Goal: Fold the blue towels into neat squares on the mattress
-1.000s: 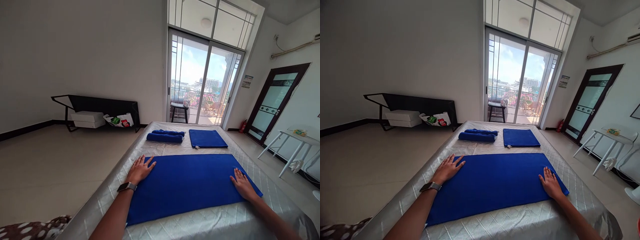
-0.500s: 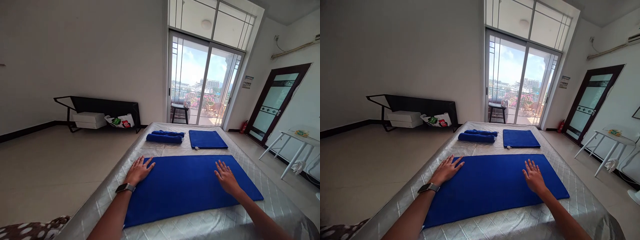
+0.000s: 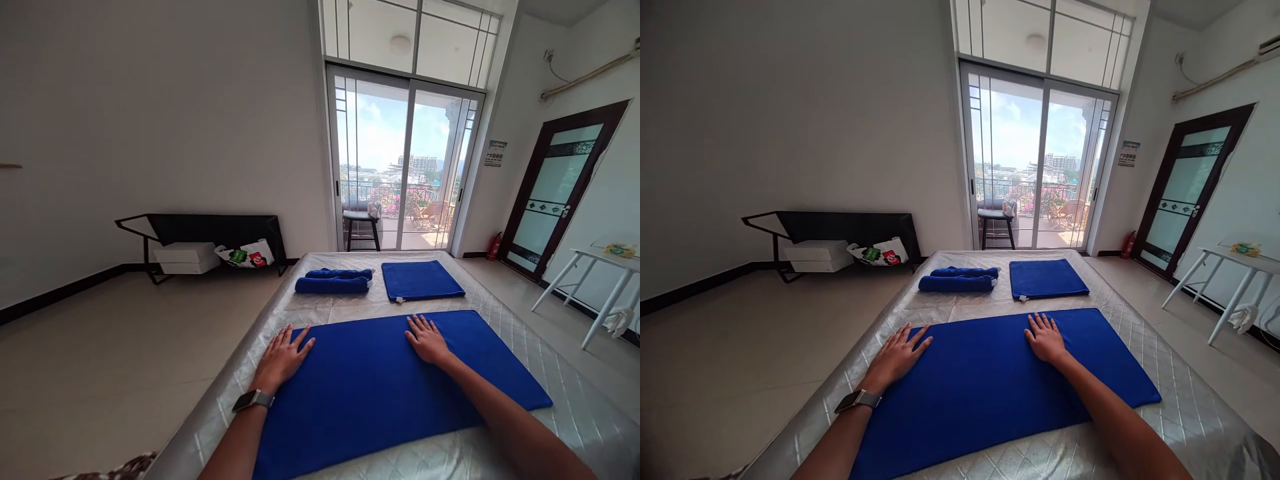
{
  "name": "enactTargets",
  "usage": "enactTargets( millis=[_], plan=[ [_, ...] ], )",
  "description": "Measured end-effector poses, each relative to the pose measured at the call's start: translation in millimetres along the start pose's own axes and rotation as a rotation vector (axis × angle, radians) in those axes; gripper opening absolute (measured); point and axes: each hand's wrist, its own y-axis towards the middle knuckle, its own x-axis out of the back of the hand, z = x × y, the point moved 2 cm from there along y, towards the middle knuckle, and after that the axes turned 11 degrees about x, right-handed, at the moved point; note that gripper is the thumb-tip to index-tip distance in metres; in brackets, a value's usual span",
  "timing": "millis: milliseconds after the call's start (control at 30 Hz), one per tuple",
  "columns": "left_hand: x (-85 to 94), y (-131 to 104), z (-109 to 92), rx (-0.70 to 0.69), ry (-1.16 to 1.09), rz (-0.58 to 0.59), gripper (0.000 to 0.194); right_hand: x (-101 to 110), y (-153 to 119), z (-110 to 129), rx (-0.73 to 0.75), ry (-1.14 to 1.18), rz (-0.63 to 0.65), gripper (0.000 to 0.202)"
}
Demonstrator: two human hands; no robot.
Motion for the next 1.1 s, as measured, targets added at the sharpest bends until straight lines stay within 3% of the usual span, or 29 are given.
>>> enactTargets(
  millis=[167, 233, 300, 400, 500, 567, 633, 733, 833, 900, 1000, 1100],
  plan=[
    [0.5, -1.4, 0.1, 0.010, -0.018, 0.000, 0.065, 18.7, -17.4, -109.5, -0.223, -0.105, -0.013, 0.064],
    [1.5, -1.9, 0.0, 0.009, -0.015, 0.003, 0.064, 24.0, -24.8, -143.2, -0.244, -0.121, -0.010, 0.064],
    [2.3, -2.2, -0.1, 0.014, -0.010, 0.011, 0.063, 27.5, -30.7, -166.2, -0.259, -0.120, -0.003, 0.065],
    [4.2, -2.9, -0.8, 0.024, -0.003, 0.018, 0.063, 32.2, -35.8, -181.6, -0.304, -0.120, -0.002, 0.066],
    [6.8, -3.8, -2.1, 0.031, -0.008, 0.030, 0.064, 38.8, -36.3, -175.9, -0.308, -0.181, -0.010, 0.063],
    [7.5, -3.9, -2.8, 0.034, -0.007, 0.044, 0.065, 43.6, -33.4, -157.8, -0.237, -0.283, -0.068, 0.060],
    [6.7, -3.4, -2.9, 0.028, -0.006, 0.042, 0.065, 44.6, -27.3, -125.7, -0.104, -0.370, -0.164, 0.059],
    [3.2, -1.5, -2.0, 0.018, -0.019, 0.009, 0.064, 31.1, -13.1, -58.8, 0.125, -0.347, -0.240, 0.058],
    [0.5, -0.2, -1.1, 0.017, -0.030, -0.014, 0.065, 5.6, 2.6, 4.4, 0.298, -0.195, -0.202, 0.058],
    [0.6, -0.4, -1.2, 0.014, -0.033, -0.014, 0.065, -9.6, 10.8, 28.0, 0.334, -0.092, -0.124, 0.061],
    [2.1, -1.6, -2.0, 0.009, -0.031, -0.001, 0.065, -19.0, 15.5, 24.9, 0.272, -0.016, -0.021, 0.066],
    [2.2, -2.2, -1.8, 0.026, -0.038, 0.016, 0.067, -10.8, 9.2, -16.8, 0.145, -0.031, -0.005, 0.068]
  ],
)
